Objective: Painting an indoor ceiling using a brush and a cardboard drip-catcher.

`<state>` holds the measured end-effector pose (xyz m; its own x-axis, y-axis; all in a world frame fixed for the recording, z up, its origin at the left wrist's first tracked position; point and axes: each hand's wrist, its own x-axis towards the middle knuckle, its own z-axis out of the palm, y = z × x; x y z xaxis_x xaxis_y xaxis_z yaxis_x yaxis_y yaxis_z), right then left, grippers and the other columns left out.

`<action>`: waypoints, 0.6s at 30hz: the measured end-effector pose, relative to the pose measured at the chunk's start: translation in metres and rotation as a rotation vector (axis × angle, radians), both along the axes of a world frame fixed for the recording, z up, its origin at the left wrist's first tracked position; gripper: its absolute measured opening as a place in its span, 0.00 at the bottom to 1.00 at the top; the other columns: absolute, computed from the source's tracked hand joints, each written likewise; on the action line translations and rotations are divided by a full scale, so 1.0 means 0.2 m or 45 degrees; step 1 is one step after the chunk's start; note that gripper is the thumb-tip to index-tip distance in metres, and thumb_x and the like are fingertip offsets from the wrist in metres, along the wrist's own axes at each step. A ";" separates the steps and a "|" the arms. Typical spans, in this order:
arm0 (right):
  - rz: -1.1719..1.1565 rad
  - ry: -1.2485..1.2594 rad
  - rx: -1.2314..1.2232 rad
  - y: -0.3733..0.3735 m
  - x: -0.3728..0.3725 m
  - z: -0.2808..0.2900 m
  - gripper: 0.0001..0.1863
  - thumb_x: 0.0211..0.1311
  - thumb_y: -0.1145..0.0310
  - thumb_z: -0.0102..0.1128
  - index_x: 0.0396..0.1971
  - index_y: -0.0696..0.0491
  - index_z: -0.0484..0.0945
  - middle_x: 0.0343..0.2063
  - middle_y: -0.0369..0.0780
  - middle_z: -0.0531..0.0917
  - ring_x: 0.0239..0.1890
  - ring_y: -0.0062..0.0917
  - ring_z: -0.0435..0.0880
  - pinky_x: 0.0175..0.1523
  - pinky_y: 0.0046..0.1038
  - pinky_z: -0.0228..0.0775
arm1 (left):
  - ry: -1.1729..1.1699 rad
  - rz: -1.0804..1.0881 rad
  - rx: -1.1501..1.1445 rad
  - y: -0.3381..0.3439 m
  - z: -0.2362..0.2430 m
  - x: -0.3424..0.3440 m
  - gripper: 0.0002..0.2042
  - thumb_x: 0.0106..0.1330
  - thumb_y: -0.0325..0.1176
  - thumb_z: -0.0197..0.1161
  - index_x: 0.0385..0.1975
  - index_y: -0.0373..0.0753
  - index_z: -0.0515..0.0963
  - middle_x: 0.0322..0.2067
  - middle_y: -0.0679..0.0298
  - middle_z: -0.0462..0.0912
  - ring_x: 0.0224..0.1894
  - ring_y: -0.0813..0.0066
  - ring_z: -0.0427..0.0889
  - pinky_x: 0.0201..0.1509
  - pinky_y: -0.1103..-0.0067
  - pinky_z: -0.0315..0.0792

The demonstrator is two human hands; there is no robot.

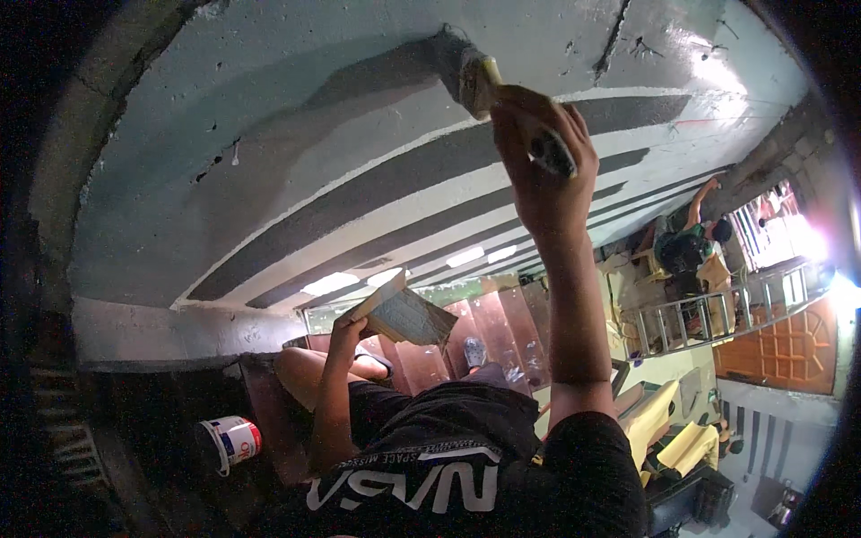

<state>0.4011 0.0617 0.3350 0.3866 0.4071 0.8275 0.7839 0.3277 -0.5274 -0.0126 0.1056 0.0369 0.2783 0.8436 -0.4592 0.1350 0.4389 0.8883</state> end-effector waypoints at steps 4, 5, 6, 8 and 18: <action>-0.036 0.143 0.109 -0.01 0.00 0.00 0.10 0.57 0.76 0.66 0.40 0.52 0.83 0.38 0.36 0.86 0.40 0.28 0.83 0.46 0.26 0.75 | -0.021 -0.042 0.035 -0.02 0.03 0.04 0.20 0.64 0.23 0.51 0.56 0.33 0.76 0.46 0.61 0.82 0.45 0.74 0.81 0.51 0.79 0.74; 0.004 0.126 0.107 -0.01 0.00 0.00 0.09 0.63 0.77 0.61 0.42 0.56 0.83 0.40 0.38 0.85 0.41 0.21 0.83 0.47 0.22 0.73 | -0.023 -0.024 0.023 -0.02 0.04 0.06 0.20 0.64 0.22 0.51 0.57 0.34 0.75 0.46 0.61 0.81 0.46 0.74 0.81 0.52 0.79 0.74; 0.005 0.130 0.055 -0.01 0.00 0.00 0.09 0.63 0.77 0.61 0.42 0.56 0.83 0.40 0.38 0.85 0.41 0.21 0.83 0.47 0.22 0.73 | -0.040 -0.030 0.041 -0.03 0.05 0.07 0.20 0.64 0.22 0.51 0.57 0.34 0.75 0.46 0.61 0.81 0.46 0.74 0.81 0.52 0.79 0.74; 0.038 0.107 -0.036 -0.01 -0.01 -0.01 0.10 0.56 0.77 0.66 0.40 0.53 0.83 0.39 0.37 0.86 0.40 0.25 0.83 0.47 0.26 0.75 | -0.089 -0.075 -0.003 -0.05 0.07 0.09 0.20 0.64 0.22 0.50 0.57 0.33 0.75 0.48 0.60 0.81 0.47 0.72 0.80 0.55 0.78 0.73; 0.231 0.782 0.220 -0.08 -0.02 -0.14 0.12 0.68 0.68 0.58 0.45 0.59 0.80 0.38 0.41 0.85 0.34 0.27 0.85 0.41 0.24 0.76 | -0.003 -0.098 0.000 -0.10 0.04 0.14 0.20 0.63 0.22 0.51 0.56 0.32 0.75 0.43 0.58 0.83 0.44 0.70 0.83 0.51 0.77 0.77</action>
